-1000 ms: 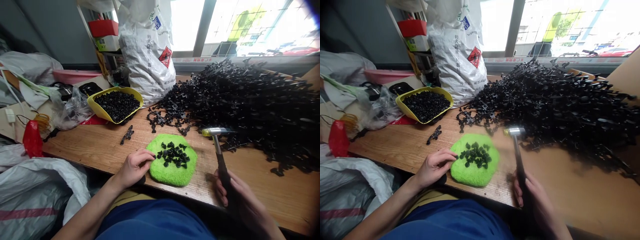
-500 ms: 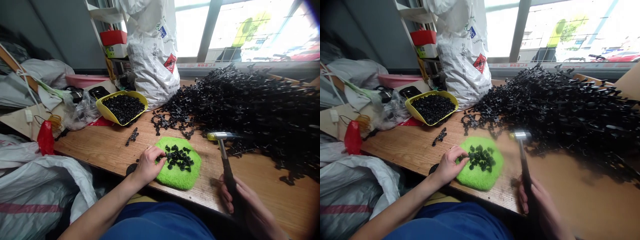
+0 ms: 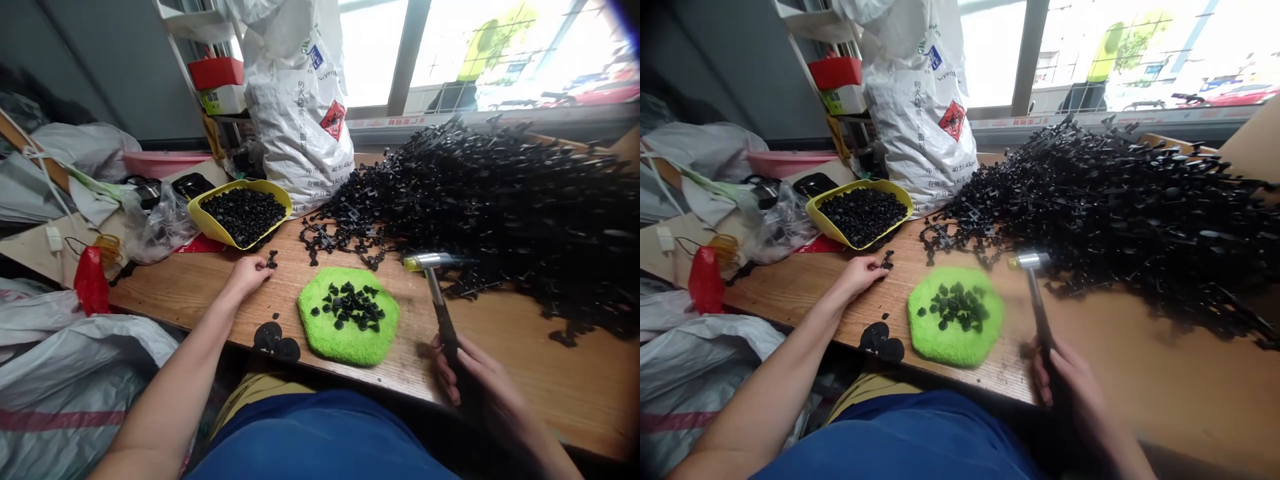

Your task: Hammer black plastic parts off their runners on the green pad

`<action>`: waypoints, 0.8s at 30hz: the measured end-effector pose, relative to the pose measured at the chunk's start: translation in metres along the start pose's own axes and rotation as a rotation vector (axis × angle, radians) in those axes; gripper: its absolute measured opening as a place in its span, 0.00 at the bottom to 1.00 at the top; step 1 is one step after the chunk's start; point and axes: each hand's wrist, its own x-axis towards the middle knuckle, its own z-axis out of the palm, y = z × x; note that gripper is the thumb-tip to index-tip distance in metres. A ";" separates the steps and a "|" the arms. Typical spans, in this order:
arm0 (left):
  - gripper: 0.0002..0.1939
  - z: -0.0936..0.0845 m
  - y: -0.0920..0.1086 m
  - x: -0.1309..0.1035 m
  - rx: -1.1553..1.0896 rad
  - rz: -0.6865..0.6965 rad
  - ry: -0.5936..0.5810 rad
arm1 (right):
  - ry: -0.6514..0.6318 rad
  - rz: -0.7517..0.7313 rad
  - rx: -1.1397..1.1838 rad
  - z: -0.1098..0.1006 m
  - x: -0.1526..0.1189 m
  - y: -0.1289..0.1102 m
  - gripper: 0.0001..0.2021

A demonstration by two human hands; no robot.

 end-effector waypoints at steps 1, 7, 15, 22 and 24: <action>0.11 0.002 0.003 -0.007 -0.186 -0.039 -0.010 | -0.003 -0.006 -0.010 -0.001 0.000 0.001 0.10; 0.15 0.011 0.041 -0.069 -0.938 -0.208 -0.196 | -0.089 0.019 -0.047 -0.006 0.002 0.004 0.11; 0.12 0.037 0.061 -0.095 -1.064 -0.333 -0.300 | -0.032 -0.014 -0.111 -0.003 0.000 0.005 0.12; 0.11 0.049 0.061 -0.094 -1.069 -0.387 -0.275 | -0.093 0.006 -0.085 -0.006 0.000 0.005 0.10; 0.11 0.051 0.060 -0.094 -1.072 -0.389 -0.271 | -0.078 0.001 -0.070 -0.004 -0.001 0.004 0.09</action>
